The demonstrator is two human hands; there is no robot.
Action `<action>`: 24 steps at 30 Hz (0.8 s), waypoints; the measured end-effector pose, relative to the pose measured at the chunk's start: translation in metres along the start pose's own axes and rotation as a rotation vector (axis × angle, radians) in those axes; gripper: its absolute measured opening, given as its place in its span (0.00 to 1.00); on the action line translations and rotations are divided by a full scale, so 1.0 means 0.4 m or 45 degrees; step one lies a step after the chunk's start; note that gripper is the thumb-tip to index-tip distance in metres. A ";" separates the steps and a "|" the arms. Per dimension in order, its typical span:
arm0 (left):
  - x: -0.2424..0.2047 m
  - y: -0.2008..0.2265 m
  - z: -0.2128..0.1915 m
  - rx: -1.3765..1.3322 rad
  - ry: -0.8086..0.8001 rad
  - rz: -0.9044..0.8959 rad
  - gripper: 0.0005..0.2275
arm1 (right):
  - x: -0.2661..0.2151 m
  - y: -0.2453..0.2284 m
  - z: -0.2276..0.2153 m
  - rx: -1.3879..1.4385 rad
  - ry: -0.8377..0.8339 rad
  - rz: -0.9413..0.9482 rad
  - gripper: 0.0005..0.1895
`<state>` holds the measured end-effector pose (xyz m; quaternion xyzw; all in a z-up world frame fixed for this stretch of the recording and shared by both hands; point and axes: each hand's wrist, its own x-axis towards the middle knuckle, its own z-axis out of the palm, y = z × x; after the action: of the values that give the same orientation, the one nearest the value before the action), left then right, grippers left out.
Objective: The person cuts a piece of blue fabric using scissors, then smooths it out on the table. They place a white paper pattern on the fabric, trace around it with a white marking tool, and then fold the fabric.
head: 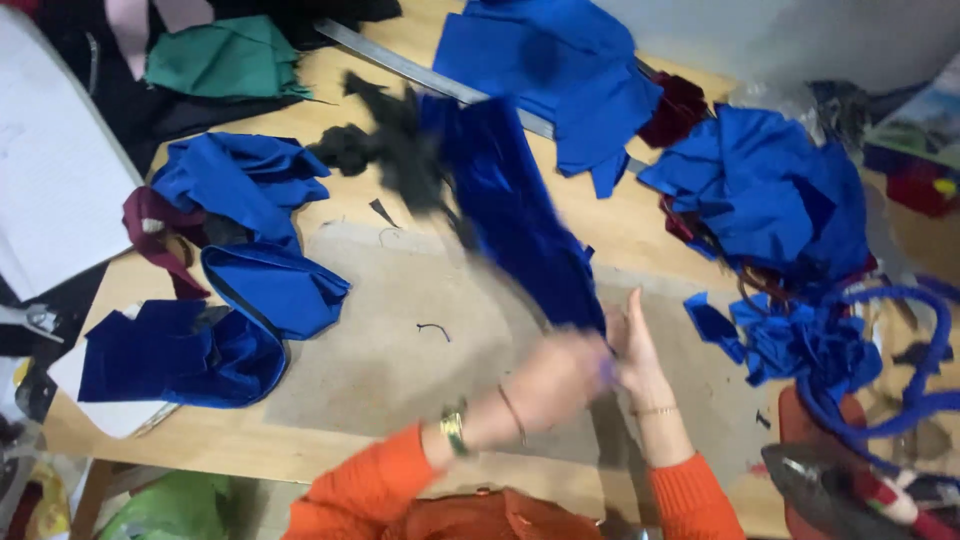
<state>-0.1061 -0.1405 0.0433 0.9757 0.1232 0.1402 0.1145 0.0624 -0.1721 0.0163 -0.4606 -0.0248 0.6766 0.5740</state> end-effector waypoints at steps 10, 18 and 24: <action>-0.102 -0.182 0.061 -0.265 0.168 -0.226 0.31 | -0.204 0.061 -0.208 -0.177 0.674 -0.537 0.27; -0.333 -0.406 0.159 0.302 0.202 -0.357 0.11 | -0.563 -0.095 -0.232 -0.289 0.868 -1.201 0.22; -0.199 -0.702 -0.035 -0.076 0.381 -0.641 0.04 | -0.653 -0.180 -0.203 -0.821 0.970 -1.074 0.21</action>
<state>-0.2428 0.1054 -0.0357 0.8792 0.3726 0.2534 0.1547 0.1480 -0.3967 0.1657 -0.7679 -0.1999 0.1415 0.5918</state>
